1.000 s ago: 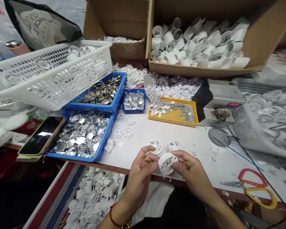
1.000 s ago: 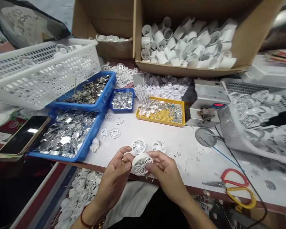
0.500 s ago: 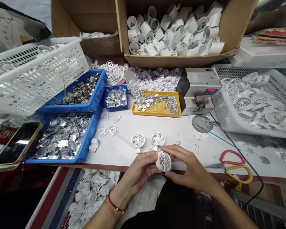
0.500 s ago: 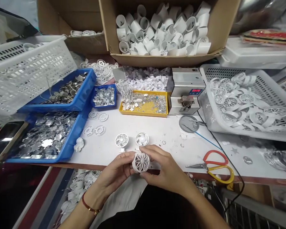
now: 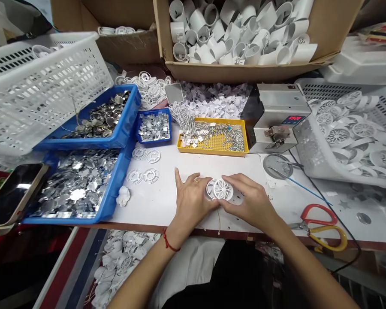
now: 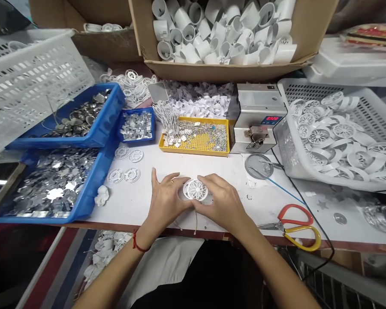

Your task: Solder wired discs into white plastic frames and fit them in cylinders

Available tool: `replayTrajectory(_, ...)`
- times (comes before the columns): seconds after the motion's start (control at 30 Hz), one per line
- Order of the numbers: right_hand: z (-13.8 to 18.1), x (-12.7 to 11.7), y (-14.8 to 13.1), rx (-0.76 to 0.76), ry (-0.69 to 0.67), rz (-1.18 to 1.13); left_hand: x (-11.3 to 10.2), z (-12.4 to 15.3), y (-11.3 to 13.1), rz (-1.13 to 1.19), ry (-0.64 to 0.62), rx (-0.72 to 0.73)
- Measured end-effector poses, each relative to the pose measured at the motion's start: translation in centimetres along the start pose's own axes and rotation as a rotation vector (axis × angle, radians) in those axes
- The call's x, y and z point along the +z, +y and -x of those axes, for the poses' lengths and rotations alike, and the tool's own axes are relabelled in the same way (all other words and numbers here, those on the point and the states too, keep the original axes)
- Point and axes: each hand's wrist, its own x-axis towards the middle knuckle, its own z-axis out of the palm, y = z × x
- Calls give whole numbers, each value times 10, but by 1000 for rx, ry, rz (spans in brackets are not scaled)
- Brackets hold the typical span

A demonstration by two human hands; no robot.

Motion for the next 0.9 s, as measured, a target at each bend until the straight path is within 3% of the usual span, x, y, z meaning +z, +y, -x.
replayTrajectory(0.23, -8, 1, -8, 31, -157, 94, -1, 2, -2, 16, -32, -1)
replayTrajectory(0.37, -9, 4, -9, 46, -160, 131, -1, 1, -4, 36, -55, -22)
replayTrajectory(0.67, -9, 5, -11, 48, -191, 210, 12, 7, -9, 66, 59, 4)
replayTrajectory(0.8, -14, 7, -13, 138, -257, 329, -3, 13, -18, 59, 120, 157)
replayTrajectory(0.9, -17, 8, -13, 209, -298, 332, -25, 15, -28, -85, 30, 88)
